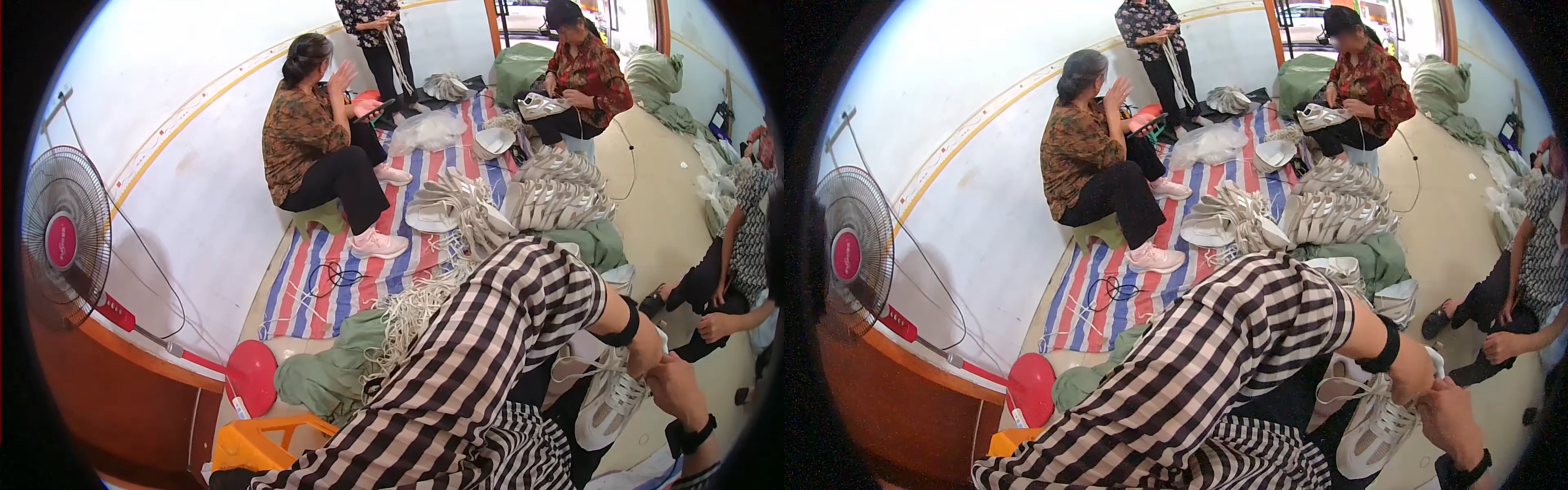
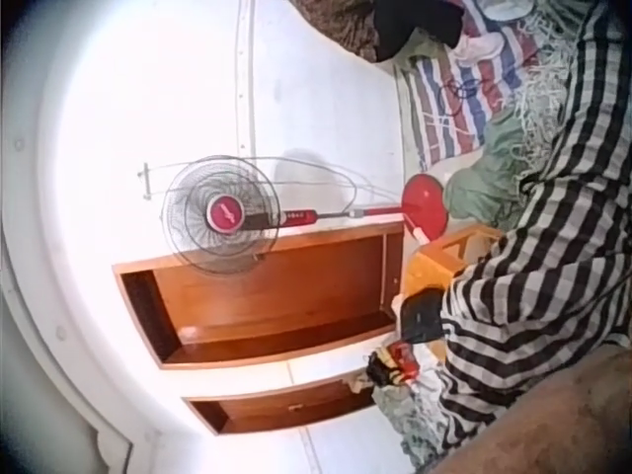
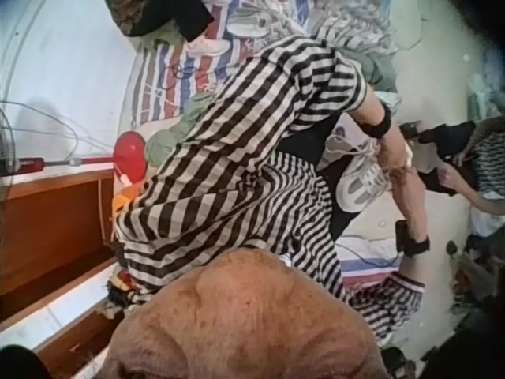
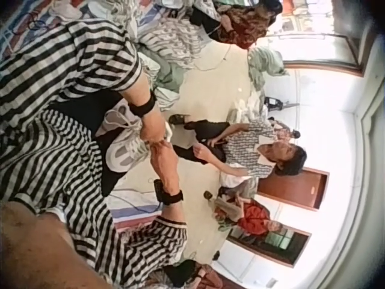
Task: Lacing a new sneaker as part of shoe assembly.
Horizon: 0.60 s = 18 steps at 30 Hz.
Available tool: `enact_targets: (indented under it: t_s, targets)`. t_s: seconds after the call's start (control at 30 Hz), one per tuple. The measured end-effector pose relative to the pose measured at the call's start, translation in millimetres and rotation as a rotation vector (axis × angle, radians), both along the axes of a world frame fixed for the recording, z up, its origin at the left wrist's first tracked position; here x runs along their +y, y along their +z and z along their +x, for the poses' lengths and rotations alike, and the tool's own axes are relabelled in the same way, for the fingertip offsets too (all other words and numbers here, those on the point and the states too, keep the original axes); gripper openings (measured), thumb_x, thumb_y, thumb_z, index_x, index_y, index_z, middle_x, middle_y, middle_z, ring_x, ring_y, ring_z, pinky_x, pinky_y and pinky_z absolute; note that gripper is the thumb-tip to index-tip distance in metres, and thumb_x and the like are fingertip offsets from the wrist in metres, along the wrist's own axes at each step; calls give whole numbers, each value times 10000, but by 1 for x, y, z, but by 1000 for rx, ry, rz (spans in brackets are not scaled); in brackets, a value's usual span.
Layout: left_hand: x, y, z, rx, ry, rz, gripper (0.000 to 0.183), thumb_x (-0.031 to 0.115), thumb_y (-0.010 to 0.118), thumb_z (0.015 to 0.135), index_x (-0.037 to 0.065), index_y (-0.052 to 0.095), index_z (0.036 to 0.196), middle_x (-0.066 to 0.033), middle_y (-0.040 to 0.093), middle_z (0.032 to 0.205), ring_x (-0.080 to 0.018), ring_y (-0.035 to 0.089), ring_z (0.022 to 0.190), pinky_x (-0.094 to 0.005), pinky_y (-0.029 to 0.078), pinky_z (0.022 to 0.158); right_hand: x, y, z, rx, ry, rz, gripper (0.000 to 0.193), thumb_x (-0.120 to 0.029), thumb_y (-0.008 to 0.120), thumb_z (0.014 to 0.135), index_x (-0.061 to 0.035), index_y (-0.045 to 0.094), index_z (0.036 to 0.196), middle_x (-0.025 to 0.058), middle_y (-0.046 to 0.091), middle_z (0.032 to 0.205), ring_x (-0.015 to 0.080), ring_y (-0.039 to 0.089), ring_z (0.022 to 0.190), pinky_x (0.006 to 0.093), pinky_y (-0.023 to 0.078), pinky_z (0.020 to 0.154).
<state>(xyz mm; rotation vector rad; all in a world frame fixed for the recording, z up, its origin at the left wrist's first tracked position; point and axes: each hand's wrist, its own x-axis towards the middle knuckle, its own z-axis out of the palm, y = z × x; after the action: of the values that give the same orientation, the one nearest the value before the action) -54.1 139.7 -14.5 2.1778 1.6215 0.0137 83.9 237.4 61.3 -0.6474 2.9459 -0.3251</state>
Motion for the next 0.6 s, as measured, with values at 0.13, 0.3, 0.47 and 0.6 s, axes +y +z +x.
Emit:
enact_targets:
  t_s: [0.13,0.3,0.47,0.6]
  targets:
    - [1,-6,11,141,132,3,285,214,583,779,67,704,991,-143,684,1016,-289,609,936,-420,438,835,-5,-7,3,-7,-38,-25,46,-67,633,750,-43,644,788,156,624,862,391,564,848,442,463,695]
    - [-15,5,12,-309,90,176,293,116,623,540,49,670,822,-184,661,797,-366,617,770,-480,454,653,31,-42,17,-274,-409,-435,97,-72,600,807,16,568,782,87,546,704,200,549,670,346,440,612]
    - [-74,-17,-14,-244,140,591,181,141,598,702,26,627,839,-132,644,757,-306,630,694,-434,483,589,-11,-17,-11,-290,-338,-715,265,-226,491,986,-17,505,824,-64,420,749,76,408,726,269,392,625]
    - [-114,30,7,-613,633,510,114,116,569,844,5,582,820,-107,610,733,-212,606,664,-359,477,595,-13,-52,-36,-224,-166,-920,241,-225,482,981,-15,523,870,-45,461,780,86,421,748,268,396,661]
